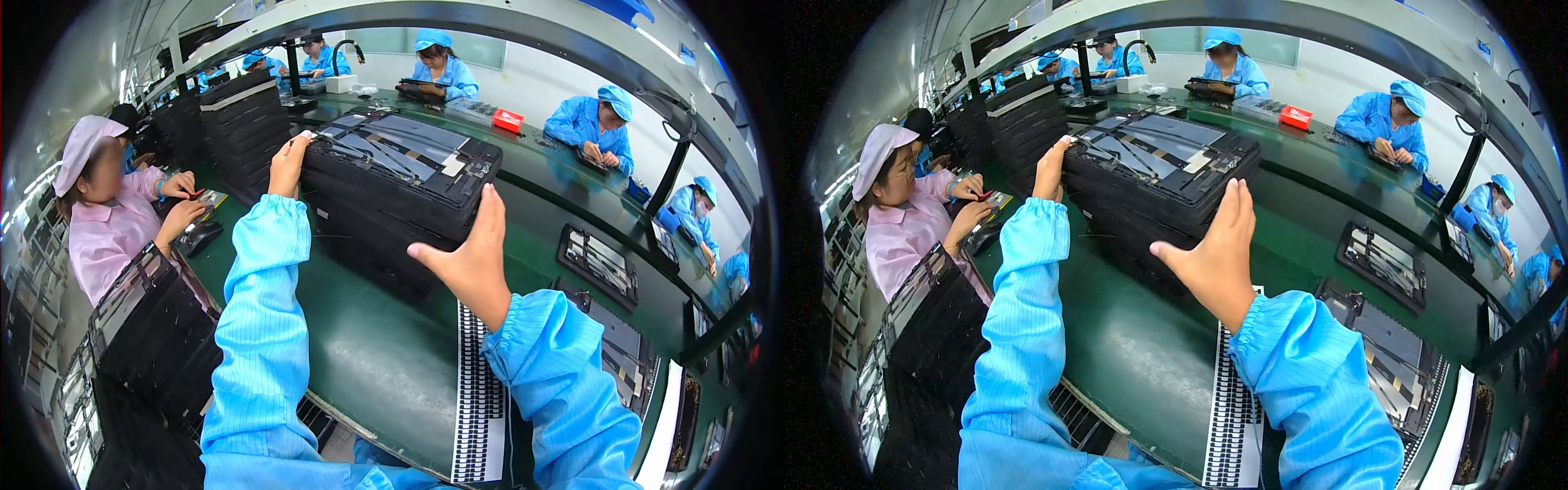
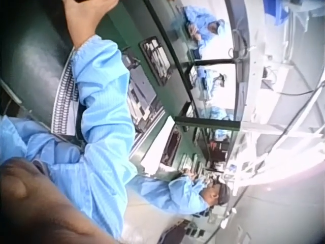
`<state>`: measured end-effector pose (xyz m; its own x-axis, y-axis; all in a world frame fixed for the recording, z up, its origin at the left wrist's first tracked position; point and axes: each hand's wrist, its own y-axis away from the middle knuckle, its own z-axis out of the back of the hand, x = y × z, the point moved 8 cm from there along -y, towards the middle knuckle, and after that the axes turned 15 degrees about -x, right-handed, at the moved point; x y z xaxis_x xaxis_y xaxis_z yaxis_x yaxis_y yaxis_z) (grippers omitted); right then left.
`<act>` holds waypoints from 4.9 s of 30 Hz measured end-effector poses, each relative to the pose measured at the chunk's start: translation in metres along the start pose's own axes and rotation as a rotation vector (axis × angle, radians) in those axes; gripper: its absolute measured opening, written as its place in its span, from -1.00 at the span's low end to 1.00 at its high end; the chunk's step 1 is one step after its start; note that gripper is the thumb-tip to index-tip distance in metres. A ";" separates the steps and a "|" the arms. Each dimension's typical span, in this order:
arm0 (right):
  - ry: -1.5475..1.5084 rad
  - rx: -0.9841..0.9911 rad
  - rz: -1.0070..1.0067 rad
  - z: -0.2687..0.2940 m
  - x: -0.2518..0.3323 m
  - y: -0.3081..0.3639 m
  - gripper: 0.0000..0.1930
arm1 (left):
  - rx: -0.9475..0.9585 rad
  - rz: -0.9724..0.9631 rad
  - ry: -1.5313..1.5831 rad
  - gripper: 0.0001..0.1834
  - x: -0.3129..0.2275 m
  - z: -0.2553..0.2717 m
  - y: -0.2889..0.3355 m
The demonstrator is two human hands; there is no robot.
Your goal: The person applies adhesive strips and product labels by hand to the internal chassis of electronic housings on an assembly line.
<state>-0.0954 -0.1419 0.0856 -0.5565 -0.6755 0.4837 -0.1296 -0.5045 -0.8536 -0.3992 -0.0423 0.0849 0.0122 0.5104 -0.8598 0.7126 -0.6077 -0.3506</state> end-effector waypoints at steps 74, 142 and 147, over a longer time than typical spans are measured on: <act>-0.026 -0.323 -0.749 0.359 -0.098 0.010 -0.51 | 0.827 -0.317 -0.091 -0.43 -0.074 -0.210 0.336; 0.013 -0.262 -0.683 0.315 0.000 0.107 -0.93 | 1.168 -1.050 -0.039 -0.58 -0.111 -0.098 0.386; 0.271 -0.475 -0.328 0.324 -0.016 0.104 -0.94 | 1.162 -0.852 -0.237 -0.30 -0.088 -0.129 0.372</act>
<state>0.1665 -0.3574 0.0519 -0.6062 -0.3350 0.7213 -0.6438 -0.3259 -0.6923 -0.0446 -0.2348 0.0777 -0.3100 0.9193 -0.2425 -0.5132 -0.3765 -0.7713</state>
